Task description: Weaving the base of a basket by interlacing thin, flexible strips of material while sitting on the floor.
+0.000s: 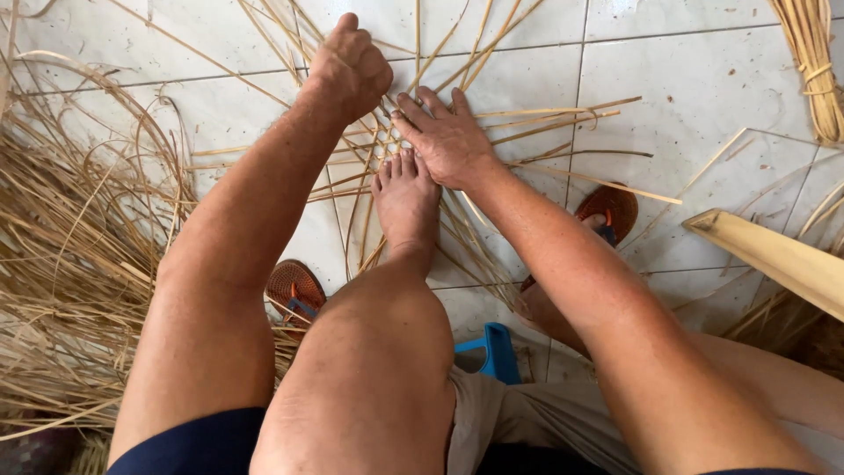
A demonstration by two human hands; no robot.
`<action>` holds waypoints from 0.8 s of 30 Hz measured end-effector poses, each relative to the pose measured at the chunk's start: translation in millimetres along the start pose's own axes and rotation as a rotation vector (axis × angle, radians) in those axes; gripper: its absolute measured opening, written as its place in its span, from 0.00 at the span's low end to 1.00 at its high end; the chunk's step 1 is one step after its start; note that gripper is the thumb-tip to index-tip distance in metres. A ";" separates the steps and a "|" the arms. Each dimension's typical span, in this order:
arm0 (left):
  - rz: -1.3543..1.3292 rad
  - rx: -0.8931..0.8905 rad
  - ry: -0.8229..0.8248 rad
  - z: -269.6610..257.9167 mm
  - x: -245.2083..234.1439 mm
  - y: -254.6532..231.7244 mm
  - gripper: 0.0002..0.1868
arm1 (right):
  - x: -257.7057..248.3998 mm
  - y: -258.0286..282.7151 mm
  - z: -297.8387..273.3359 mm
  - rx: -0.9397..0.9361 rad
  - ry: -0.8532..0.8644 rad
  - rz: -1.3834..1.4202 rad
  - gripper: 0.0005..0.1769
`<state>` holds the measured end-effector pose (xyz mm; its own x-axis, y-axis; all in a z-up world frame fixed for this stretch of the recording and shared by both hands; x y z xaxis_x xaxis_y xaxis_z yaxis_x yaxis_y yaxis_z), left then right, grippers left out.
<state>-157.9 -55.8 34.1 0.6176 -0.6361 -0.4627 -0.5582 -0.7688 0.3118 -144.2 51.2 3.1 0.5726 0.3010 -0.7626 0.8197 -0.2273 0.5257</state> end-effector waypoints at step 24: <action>-0.500 -0.244 -0.183 -66.7 -13.3 -21.4 0.20 | -15.4 13.1 -10.0 -0.071 -0.128 -0.162 0.31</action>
<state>-117.2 -35.3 88.9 0.6553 -0.1869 -0.7319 -0.0666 -0.9794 0.1904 -142.1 52.9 25.5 0.4302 0.2070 -0.8787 0.9025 -0.1184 0.4140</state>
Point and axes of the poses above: each hand's wrist, its own z-axis towards the middle knuckle, its own x-axis out of the palm, y = z × x, the point moved 9 cm from there along z, towards the middle knuckle, and after that the axes turned 15 degrees about z, right-handed, at the moved point
